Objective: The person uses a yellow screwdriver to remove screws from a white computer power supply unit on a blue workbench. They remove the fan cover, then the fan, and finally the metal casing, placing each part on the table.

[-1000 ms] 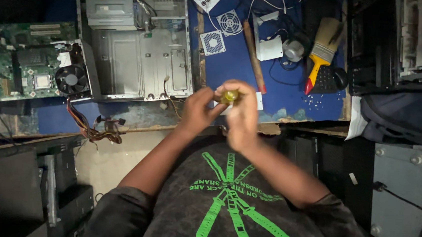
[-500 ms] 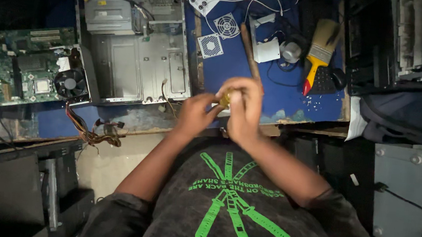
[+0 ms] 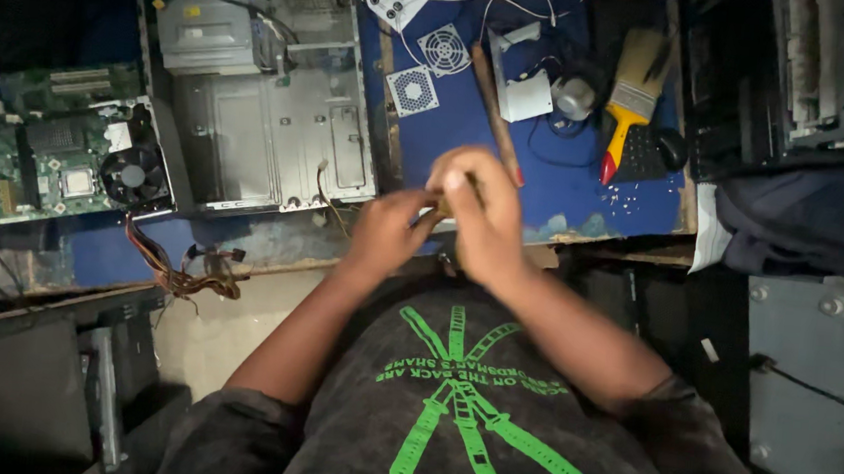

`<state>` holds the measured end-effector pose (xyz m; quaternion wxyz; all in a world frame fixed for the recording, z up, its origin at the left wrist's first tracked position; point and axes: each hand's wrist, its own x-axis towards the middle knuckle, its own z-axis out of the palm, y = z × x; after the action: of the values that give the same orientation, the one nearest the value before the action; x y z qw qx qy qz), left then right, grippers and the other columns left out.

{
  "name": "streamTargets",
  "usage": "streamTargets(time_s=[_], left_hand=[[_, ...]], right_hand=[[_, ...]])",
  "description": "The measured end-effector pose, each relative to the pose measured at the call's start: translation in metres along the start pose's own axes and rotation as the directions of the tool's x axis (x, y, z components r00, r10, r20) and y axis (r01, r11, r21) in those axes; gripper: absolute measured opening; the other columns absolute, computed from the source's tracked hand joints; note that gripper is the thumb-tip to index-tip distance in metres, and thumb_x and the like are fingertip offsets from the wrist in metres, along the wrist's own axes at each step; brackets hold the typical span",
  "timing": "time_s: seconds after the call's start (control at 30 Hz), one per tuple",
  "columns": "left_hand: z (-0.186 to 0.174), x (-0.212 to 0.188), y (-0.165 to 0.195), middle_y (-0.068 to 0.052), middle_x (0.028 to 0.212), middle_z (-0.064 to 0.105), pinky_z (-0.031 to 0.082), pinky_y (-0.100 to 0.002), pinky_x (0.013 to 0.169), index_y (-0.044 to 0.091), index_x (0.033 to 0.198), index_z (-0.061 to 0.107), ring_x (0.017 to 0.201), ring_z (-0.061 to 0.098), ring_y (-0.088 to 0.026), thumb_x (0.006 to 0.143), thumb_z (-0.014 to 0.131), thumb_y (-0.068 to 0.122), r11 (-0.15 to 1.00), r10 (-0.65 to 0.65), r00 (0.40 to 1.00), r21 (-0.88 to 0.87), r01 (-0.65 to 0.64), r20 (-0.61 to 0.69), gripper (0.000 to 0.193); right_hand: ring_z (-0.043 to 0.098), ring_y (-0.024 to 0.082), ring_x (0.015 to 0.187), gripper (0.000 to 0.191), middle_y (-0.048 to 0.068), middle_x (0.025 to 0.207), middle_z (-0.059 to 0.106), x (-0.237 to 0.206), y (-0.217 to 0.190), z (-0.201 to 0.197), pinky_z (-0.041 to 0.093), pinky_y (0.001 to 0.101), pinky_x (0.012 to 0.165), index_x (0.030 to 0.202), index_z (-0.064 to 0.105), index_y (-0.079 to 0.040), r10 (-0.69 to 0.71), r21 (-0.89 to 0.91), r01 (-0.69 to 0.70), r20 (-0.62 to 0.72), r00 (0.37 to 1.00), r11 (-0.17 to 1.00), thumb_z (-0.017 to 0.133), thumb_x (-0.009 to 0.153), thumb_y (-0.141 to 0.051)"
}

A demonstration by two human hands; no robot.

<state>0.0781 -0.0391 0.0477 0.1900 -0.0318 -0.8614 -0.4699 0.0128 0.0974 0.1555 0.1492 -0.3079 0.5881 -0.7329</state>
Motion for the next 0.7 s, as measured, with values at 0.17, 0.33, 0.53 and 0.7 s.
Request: streamTargets(time_s=[0.17, 0.33, 0.53, 0.7], left_hand=[[-0.006, 0.000, 0.008, -0.017, 0.086, 0.065, 0.053, -0.046, 0.067, 0.005, 0.094, 0.062, 0.078, 0.069, -0.036, 0.083, 0.080, 0.018, 0.979, -0.200, 0.977, 0.042, 0.198, 0.073, 0.026], [-0.004, -0.007, 0.007, -0.019, 0.100, 0.069, 0.054, -0.049, 0.074, 0.004, 0.106, 0.064, 0.090, 0.068, -0.042, 0.081, 0.070, 0.009, 1.000, 0.016, 0.997, 0.026, -0.018, 0.081, 0.026], [-0.003, -0.007, 0.008, -0.016, 0.098, 0.071, 0.056, -0.048, 0.075, 0.005, 0.099, 0.068, 0.088, 0.070, -0.040, 0.087, 0.070, 0.005, 0.999, 0.022, 0.999, 0.028, -0.023, 0.039, 0.013], [-0.003, 0.002, 0.019, -0.016, 0.092, 0.069, 0.055, -0.046, 0.067, 0.005, 0.098, 0.067, 0.081, 0.069, -0.038, 0.084, 0.080, 0.016, 0.998, -0.056, 0.997, 0.030, 0.058, -0.050, 0.022]], right_hand=[[0.055, 0.017, 0.087, 0.040, 0.017, 0.120, 0.044, -0.035, 0.008, 0.026, 0.051, 0.0287, 0.076, 0.124, 0.038, 0.001, -0.233, -0.314, 0.225, 0.012, 0.972, 0.922, 0.066, 0.101, -0.017], [0.056, 0.015, 0.080, 0.026, 0.007, 0.091, 0.056, -0.013, 0.034, -0.009, 0.047, 0.0288, 0.069, 0.090, 0.048, -0.005, -0.250, -0.174, 0.289, 0.216, 0.944, 0.941, 0.067, 0.102, -0.019], [0.058, 0.015, 0.085, 0.036, 0.007, 0.087, 0.059, -0.003, 0.025, -0.025, 0.046, 0.0293, 0.080, 0.083, 0.052, -0.009, -0.073, 0.068, 0.057, 0.264, 0.962, 0.996, 0.054, 0.109, -0.034], [0.054, 0.024, 0.113, 0.041, 0.017, 0.123, 0.050, -0.038, 0.023, 0.014, 0.048, 0.0377, 0.095, 0.122, 0.045, -0.003, -0.291, -0.178, 0.281, -0.034, 0.956, 0.943, 0.068, 0.102, -0.031]])
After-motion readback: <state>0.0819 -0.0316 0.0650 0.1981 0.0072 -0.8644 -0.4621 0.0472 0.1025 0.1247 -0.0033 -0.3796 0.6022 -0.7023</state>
